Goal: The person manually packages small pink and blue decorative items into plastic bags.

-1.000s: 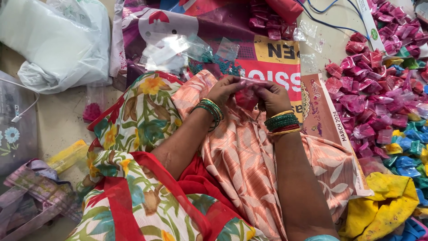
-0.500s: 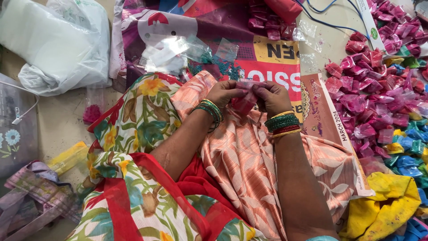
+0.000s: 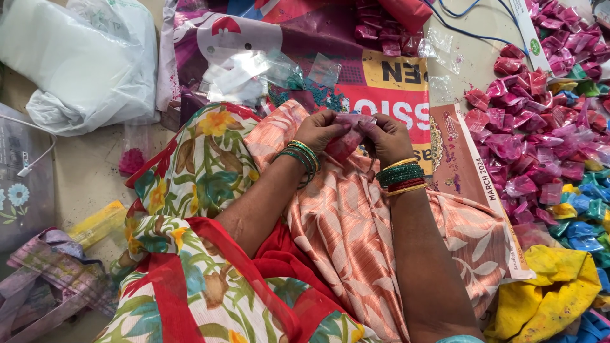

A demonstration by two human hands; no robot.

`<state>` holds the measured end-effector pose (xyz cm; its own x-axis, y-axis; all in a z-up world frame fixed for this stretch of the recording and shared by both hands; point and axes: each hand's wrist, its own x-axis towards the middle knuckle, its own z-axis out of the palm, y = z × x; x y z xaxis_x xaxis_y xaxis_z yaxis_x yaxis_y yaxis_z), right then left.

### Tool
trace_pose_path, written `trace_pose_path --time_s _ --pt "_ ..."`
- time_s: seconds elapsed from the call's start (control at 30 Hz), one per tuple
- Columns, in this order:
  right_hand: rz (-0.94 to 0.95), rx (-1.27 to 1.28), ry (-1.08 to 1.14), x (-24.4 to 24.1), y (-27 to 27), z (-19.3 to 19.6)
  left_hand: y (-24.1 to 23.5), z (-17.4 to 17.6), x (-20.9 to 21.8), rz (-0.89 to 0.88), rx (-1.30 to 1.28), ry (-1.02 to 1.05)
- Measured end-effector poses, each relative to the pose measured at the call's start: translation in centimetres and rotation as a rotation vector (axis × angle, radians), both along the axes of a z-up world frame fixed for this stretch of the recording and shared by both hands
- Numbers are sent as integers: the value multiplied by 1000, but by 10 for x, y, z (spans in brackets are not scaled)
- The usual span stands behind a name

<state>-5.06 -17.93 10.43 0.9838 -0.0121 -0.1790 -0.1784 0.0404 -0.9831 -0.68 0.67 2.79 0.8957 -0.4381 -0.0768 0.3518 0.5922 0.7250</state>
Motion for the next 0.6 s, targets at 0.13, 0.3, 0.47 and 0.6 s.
trace_pose_path --time_s 0.13,0.3,0.47,0.6 --pt "62 44 -102 -10 5 21 -6 6 -5 164 125 -213" --pt "162 -115 -201 -31 32 91 11 49 -26 241 227 -406" --pt "160 -374 -629 -30 21 58 21 85 -45 643 636 -1071" --pt "17 -389 -472 -36 32 71 21 91 -51 738 670 -1114"
